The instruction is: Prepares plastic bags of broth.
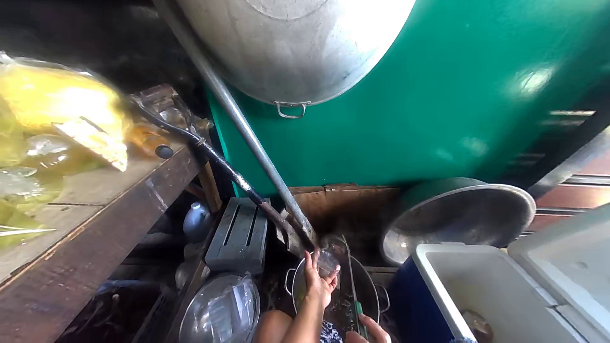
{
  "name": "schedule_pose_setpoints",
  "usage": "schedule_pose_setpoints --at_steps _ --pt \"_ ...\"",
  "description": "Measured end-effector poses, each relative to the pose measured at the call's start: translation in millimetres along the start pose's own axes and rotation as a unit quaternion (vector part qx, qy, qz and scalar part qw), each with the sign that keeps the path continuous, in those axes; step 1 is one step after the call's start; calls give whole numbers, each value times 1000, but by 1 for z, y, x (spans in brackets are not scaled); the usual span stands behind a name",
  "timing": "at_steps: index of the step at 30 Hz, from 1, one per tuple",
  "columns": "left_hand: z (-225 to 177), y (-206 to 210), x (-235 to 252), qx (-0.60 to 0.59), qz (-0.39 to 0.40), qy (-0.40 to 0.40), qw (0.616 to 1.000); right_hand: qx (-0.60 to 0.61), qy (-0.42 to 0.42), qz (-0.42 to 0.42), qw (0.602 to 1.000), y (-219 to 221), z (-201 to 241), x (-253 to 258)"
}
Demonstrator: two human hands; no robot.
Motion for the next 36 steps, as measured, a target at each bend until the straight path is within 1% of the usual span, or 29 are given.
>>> schedule_pose_setpoints --at_steps 2,4,6,8,9,11,12,16,19,21,24,27,29,30,32,34,36 --pt "-5 -6 5 54 2 13 998 3 41 -9 999 1 -14 7" --pt "-13 -9 10 136 15 38 990 1 86 23 996 12 -35 14" --pt "-23 -9 10 234 44 91 967 4 123 63 990 33 -62 12" --pt "-35 -8 9 298 68 164 938 0 141 106 984 57 -83 3" --pt "-40 -9 10 325 84 187 923 -2 144 129 981 69 -91 -2" --pt "-47 -13 11 377 94 204 898 -3 144 167 975 89 -99 -14" --pt "-49 -16 10 395 91 201 892 -1 144 176 974 97 -101 -20" --pt "-60 -28 8 434 62 175 882 13 161 178 971 112 -96 -35" --pt "-67 -29 8 445 68 188 873 23 174 201 964 121 -90 -46" --pt "-69 -29 6 442 76 199 871 38 215 208 953 125 -92 -54" --pt "-71 -29 5 439 79 211 870 73 330 191 922 127 -108 -68" --pt "-74 -28 2 449 78 217 864 123 447 168 870 126 -124 -82" --pt "-76 -27 0 448 77 220 863 160 506 152 834 119 -127 -84" --pt "-77 -27 -1 445 78 222 864 172 527 147 819 114 -129 -84" --pt "-80 -26 -4 432 80 224 870 184 551 136 803 106 -134 -81" --pt "-81 -26 -5 424 80 219 875 185 564 126 795 96 -138 -74" --pt "-80 -27 -4 423 78 211 878 176 563 123 798 83 -140 -61"
Point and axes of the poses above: each hand's wrist, its own x-axis towards the middle knuckle, its own y-axis out of the palm, z = x × y, the point moved 8 cm from there along x, towards the middle knuckle, and after that the axes turned 15 degrees about -x, right-handed, at the moved point
